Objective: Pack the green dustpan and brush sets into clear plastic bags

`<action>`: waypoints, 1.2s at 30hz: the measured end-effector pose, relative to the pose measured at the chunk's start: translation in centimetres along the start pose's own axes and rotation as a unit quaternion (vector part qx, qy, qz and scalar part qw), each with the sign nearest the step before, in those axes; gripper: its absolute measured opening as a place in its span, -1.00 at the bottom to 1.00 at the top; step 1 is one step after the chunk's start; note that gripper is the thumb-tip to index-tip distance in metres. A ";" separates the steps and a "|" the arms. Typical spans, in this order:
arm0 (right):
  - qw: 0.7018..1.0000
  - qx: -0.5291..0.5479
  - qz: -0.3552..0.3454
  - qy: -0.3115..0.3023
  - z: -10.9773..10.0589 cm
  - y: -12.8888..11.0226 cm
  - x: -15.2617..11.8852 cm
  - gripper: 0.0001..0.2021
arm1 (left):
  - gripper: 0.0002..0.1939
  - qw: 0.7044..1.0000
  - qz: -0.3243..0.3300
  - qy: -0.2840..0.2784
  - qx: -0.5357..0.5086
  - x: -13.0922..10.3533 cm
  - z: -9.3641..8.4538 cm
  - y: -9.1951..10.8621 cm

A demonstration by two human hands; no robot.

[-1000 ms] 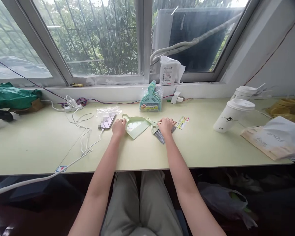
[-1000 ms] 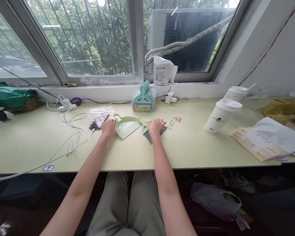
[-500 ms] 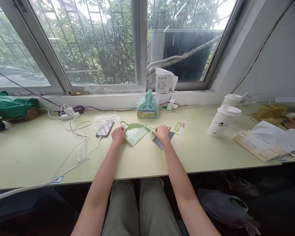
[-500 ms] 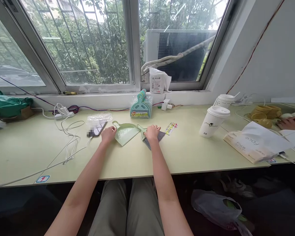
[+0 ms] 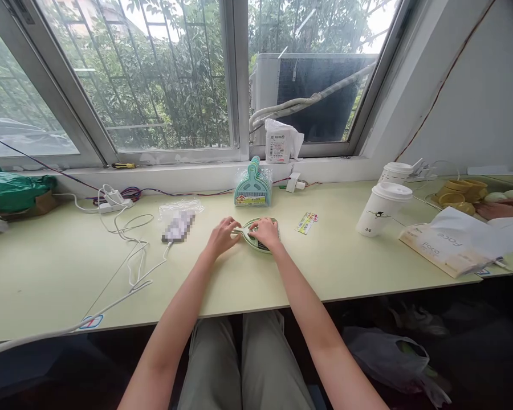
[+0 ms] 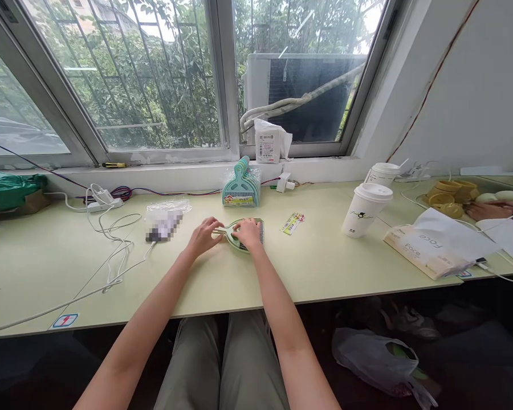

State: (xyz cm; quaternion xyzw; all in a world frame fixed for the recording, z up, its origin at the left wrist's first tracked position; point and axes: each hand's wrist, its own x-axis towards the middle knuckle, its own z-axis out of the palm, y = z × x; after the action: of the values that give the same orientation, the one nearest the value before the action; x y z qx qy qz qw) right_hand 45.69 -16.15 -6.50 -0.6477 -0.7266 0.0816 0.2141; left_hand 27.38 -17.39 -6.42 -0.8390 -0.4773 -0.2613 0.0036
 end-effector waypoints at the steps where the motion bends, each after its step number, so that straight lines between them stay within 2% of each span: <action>1: 1.000 0.008 0.000 -0.006 0.1 0.0 0.0 -0.86 | -0.74 1.000 0.009 0.010 0.015 0.0 -0.2 -0.4; 3: 1.000 0.016 -0.003 -0.014 0.2 -0.1 0.0 -0.85 | -0.68 0.999 0.033 -0.001 0.023 0.0 -0.3 -1.0; 6: 0.999 0.025 -0.015 -0.015 0.5 -0.3 0.0 -0.86 | -0.70 0.998 0.044 -0.042 0.003 0.1 0.3 -1.4; 11: 0.999 0.026 -0.022 -0.016 0.8 -0.4 0.1 -0.86 | -0.70 0.996 0.001 -0.088 0.018 0.4 1.2 -0.9; 15: 0.999 0.009 -0.024 -0.022 0.9 -0.4 0.4 -0.87 | -0.72 0.996 -0.022 -0.087 0.010 0.4 1.5 -0.7; 18: 0.999 0.003 -0.034 -0.017 0.9 -0.6 0.4 -0.88 | -0.70 0.998 -0.022 -0.055 -0.007 0.2 1.7 -0.7; 19: 0.999 0.005 -0.036 -0.012 0.8 -0.6 0.3 -0.87 | -0.68 0.999 -0.025 -0.025 -0.020 0.2 1.7 -0.7; 21: 1.000 0.020 -0.022 0.010 0.8 -0.9 0.2 -0.85 | -0.63 0.993 -0.062 0.077 -0.072 0.3 1.7 -0.5; 23: 0.997 0.053 0.014 0.060 0.7 -1.3 0.1 -0.82 | -0.51 0.957 -0.128 0.183 -0.187 0.7 1.8 0.0; 24: 0.992 0.074 0.032 0.092 0.7 -1.5 0.0 -0.80 | -0.47 0.927 -0.162 0.205 -0.270 0.9 1.9 0.4; 25: 0.987 0.096 0.045 0.122 0.6 -1.8 0.0 -0.78 | -0.46 0.892 -0.189 0.198 -0.359 1.1 2.1 0.8; 26: 0.981 0.119 0.050 0.144 0.6 -2.0 0.1 -0.77 | -0.47 0.857 -0.207 0.162 -0.443 1.2 2.3 1.3; 28: 0.976 0.159 0.028 0.145 0.4 -2.3 0.2 -0.78 | -0.47 0.796 -0.219 0.066 -0.561 1.4 2.9 2.1; 29: 0.976 0.172 0.013 0.132 0.3 -2.3 0.3 -0.78 | -0.46 0.774 -0.220 0.035 -0.593 1.5 3.1 2.2; 30: 0.976 0.176 0.005 0.125 0.0 -2.0 0.4 -0.76 | -0.46 0.759 -0.221 0.022 -0.613 1.5 3.2 2.2; 32: 0.977 0.146 0.032 0.152 -0.6 -0.8 0.5 -0.70 | -0.47 0.736 -0.238 0.041 -0.633 1.5 3.1 1.7; 34: 0.966 0.072 0.119 0.219 -1.4 1.2 0.5 -0.63 | -0.50 0.720 -0.277 0.078 -0.631 1.5 2.7 0.5; 36: 0.945 -0.002 0.218 0.243 -1.9 3.6 0.5 -0.51 | -0.55 0.710 -0.310 0.110 -0.622 1.4 2.1 -0.7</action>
State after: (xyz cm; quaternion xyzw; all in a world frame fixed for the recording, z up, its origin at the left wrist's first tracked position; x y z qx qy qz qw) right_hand 49.71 -15.41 -6.12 -0.7909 -0.4939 -0.0351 0.3596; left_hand 28.26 -15.35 -7.77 -0.4214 -0.4366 -0.5759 -0.5478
